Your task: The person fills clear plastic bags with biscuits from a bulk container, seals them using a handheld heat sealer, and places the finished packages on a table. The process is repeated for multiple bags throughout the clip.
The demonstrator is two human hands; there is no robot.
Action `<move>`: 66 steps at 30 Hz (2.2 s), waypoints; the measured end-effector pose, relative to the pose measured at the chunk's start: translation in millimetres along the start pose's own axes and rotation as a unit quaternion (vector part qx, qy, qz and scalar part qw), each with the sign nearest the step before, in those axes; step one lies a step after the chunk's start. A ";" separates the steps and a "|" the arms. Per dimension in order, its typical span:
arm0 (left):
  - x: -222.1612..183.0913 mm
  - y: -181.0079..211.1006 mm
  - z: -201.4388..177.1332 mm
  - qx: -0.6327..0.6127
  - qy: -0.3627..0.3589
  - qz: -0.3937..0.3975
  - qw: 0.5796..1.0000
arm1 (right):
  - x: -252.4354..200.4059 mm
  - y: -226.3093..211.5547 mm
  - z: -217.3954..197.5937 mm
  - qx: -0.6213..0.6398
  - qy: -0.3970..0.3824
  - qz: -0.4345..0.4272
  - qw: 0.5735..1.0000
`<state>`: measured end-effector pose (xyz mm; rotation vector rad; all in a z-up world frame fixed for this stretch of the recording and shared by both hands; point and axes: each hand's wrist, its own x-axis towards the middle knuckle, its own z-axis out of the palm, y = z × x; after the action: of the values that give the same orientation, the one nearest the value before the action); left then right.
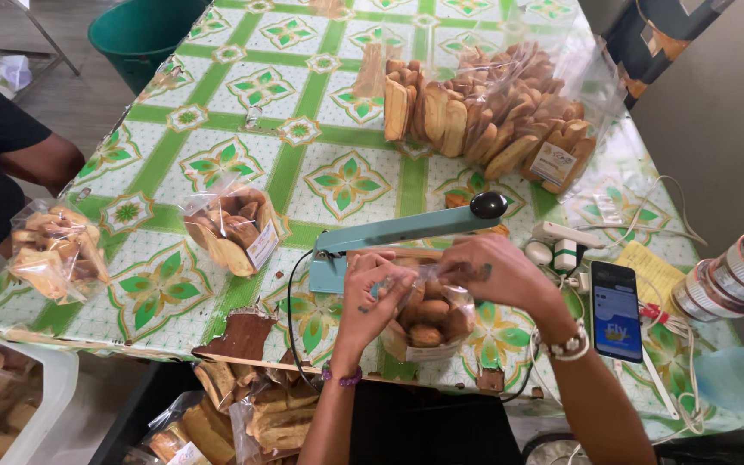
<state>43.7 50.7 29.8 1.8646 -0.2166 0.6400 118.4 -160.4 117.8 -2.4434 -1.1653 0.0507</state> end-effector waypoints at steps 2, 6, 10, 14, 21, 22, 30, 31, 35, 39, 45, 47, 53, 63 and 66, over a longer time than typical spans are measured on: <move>2.1 -0.2 -3.0 0.007 0.004 -0.008 1.000 | 8.3 6.9 -1.8 0.041 0.006 -0.041 0.998; -1.8 -5.0 -5.7 -0.077 -0.034 -0.001 0.996 | 8.4 14.3 -6.9 0.089 -0.036 -0.019 0.995; -18.4 -19.4 4.1 -0.340 0.094 -0.019 0.935 | -12.2 7.9 -1.4 0.197 0.127 -0.069 0.970; -36.2 -41.7 10.9 -0.324 0.183 -0.069 0.925 | -54.5 -12.2 10.2 0.383 0.418 0.036 0.823; -51.8 -63.4 14.6 -0.267 0.194 -0.137 0.934 | -100.4 -12.7 -22.4 0.252 0.558 -0.141 0.778; -53.8 -64.5 16.6 -0.272 0.194 -0.144 0.931 | -94.6 -10.3 -24.5 0.244 0.557 -0.132 0.783; -64.3 -76.5 20.5 -0.281 0.199 -0.170 0.923 | -81.0 -3.6 -38.0 0.214 0.526 -0.087 0.818; -66.9 -78.3 20.2 -0.281 0.199 -0.167 0.924 | -84.1 -3.5 -38.4 0.212 0.523 -0.082 0.822; -67.3 -86.2 13.0 -0.269 0.208 -0.162 0.926 | -80.4 -1.9 -37.8 0.211 0.512 -0.077 0.829; -64.0 -92.1 6.1 -0.280 0.226 -0.161 0.919 | -66.2 0.2 -31.5 0.215 0.500 -0.084 0.835; -71.2 -89.9 1.5 -0.257 0.235 -0.155 0.924 | -91.0 0.8 -18.6 0.206 0.488 -0.062 0.846; -70.2 -86.7 0.3 -0.252 0.230 -0.155 0.927 | -96.2 1.8 -14.8 0.204 0.485 -0.060 0.848; -66.3 -74.1 -2.1 -0.247 0.229 -0.167 0.927 | -89.3 -1.1 12.8 0.196 0.479 -0.067 0.853; -71.9 -34.6 -11.8 -0.057 0.098 -0.037 0.993 | -112.9 7.1 37.2 0.072 0.467 -0.036 0.880; -66.1 -22.8 -0.7 0.054 0.065 -0.018 0.996 | -85.7 2.7 98.7 0.251 0.359 0.012 0.899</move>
<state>-1.8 50.0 -23.2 1.9172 -0.0643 0.7577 43.9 -190.1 14.5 -1.7640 -0.6716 -0.4514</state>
